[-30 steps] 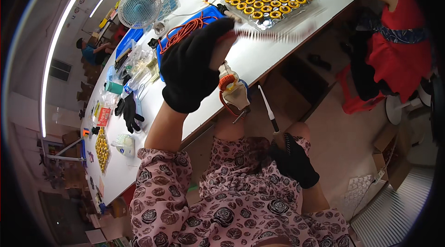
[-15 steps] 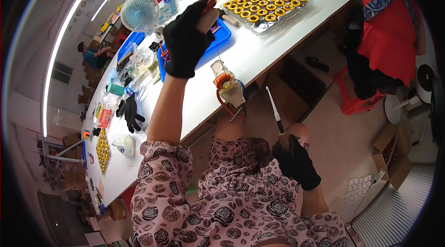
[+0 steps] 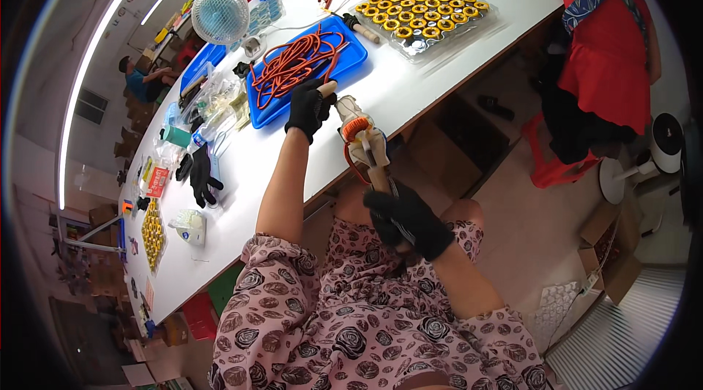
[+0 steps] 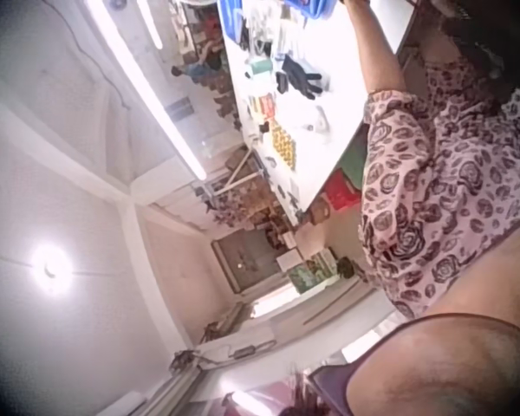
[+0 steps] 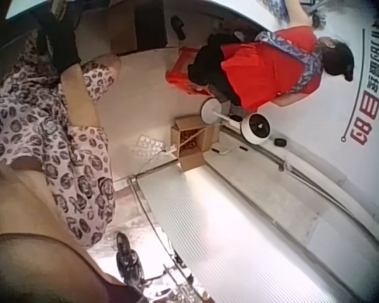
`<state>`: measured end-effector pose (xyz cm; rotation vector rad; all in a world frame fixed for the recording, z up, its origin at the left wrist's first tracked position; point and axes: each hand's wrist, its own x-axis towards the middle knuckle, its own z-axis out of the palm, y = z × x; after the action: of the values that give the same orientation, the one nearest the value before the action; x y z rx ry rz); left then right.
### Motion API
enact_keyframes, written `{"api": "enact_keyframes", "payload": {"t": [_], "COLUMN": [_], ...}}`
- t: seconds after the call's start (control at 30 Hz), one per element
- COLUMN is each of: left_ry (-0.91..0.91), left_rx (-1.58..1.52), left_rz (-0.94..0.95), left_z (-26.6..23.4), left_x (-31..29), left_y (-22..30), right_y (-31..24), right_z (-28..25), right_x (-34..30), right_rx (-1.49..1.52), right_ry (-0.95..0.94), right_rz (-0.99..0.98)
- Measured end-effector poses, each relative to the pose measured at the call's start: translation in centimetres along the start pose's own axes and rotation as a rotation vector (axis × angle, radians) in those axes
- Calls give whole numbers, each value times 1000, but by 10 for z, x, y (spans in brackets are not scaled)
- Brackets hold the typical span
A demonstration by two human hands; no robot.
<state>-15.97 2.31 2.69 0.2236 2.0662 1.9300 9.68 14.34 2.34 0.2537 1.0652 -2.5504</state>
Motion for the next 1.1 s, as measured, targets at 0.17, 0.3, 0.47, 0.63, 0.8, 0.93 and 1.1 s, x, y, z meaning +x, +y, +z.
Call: {"api": "enact_keyframes", "payload": {"t": [0.17,0.3,0.47,0.63,0.8,0.93,1.1], "left_ry": [-41,-105,207,-451,-175,41,-41], "left_rx": [95,139,755,1330,1457,501,171], "left_rz": [-43,26,813,1163,1302,797,198], "left_z": [0,-14,15,53,58,60,23], "left_x": [-4,-18,-122,-156,-116,-47,-4], "left_y": [9,8,31,30,69,109,38], "right_y": [-2,7,30,21,3,28,26], "right_z": [-4,-2,-24,-22,21,-17,-20], "right_x": [-10,-34,-129,-174,-109,-82,-43], "right_rx": [-7,12,-90,-439,-926,-1146,-725], "right_ry": [19,76,110,346,863,609,279], "right_rz": [11,30,222,329,-384,-521,-136]}}
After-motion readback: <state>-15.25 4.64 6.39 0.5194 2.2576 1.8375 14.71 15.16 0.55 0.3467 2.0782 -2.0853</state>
